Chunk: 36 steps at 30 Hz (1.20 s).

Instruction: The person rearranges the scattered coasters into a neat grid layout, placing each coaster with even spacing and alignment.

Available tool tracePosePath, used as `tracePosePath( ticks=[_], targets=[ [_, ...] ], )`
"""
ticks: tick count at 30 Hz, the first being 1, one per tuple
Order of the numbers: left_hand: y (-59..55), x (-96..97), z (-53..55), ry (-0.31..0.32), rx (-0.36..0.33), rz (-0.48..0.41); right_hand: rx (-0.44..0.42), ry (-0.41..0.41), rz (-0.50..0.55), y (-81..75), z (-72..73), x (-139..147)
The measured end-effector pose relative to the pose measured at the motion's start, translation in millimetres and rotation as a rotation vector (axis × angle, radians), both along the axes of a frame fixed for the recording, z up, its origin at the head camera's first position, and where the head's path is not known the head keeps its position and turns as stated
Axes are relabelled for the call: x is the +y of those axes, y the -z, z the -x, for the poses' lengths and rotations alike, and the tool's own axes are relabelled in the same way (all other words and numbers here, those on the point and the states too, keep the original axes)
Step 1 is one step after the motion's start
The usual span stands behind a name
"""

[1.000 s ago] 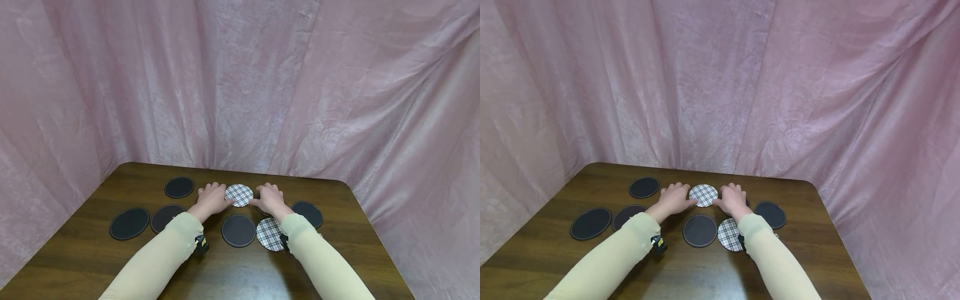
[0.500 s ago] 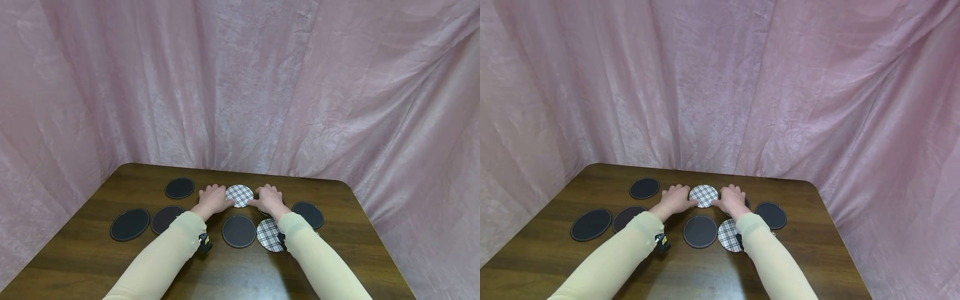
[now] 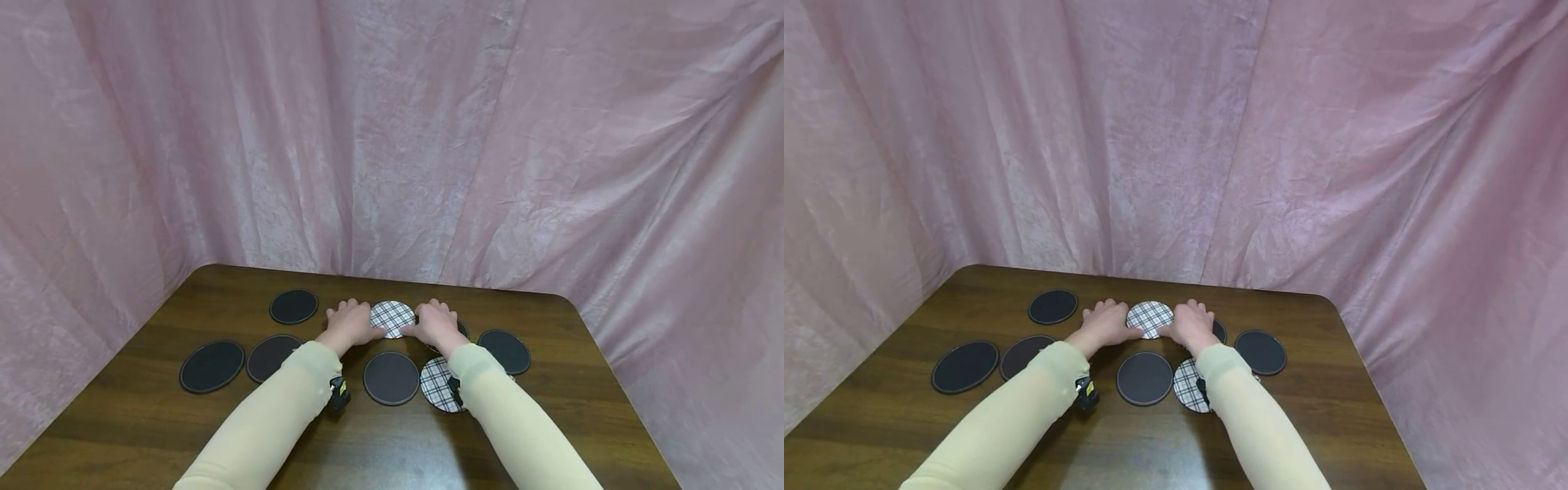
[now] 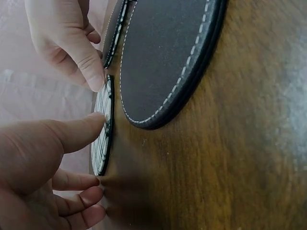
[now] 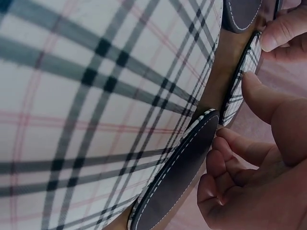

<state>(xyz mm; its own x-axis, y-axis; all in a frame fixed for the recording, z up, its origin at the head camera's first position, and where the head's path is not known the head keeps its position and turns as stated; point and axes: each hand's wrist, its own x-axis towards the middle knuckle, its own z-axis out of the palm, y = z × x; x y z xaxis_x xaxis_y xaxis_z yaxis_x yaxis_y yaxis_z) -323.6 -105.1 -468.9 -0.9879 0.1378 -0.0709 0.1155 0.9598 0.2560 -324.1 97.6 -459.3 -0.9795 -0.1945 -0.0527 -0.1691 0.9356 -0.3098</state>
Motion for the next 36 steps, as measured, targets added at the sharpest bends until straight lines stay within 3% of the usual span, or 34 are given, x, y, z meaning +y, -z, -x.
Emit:
tracePosePath(
  ticks=[6, 10, 17, 26, 29, 33, 36],
  targets=[
    [6.3, 1.8, 6.3, -0.025, -0.027, 0.008, -0.009, -0.002, 0.001, -1.5, 1.6, -2.5],
    [4.4, 3.0, 6.9, -0.045, -0.04, 0.002, -0.015, 0.002, -0.006, -0.8, 5.2, -4.9],
    [-4.9, 3.9, -0.7, -0.051, -0.02, -0.026, -0.034, 0.012, 0.029, 0.6, 8.2, -4.6],
    [-5.7, 4.4, -5.3, -0.053, 0.032, -0.046, -0.03, 0.029, 0.057, -3.4, 7.3, -6.5],
    [-4.3, 4.0, -5.3, -0.058, 0.043, -0.057, -0.033, 0.035, 0.097, 3.8, 14.1, -6.3],
    [-0.9, 2.0, -5.8, -0.068, 0.054, -0.093, 0.034, -0.009, 0.145, 38.8, 37.9, 3.9],
    [0.7, 0.3, -7.6, -0.071, 0.06, -0.129, 0.04, -0.006, 0.186, 40.5, 37.1, 6.4]
  ],
)
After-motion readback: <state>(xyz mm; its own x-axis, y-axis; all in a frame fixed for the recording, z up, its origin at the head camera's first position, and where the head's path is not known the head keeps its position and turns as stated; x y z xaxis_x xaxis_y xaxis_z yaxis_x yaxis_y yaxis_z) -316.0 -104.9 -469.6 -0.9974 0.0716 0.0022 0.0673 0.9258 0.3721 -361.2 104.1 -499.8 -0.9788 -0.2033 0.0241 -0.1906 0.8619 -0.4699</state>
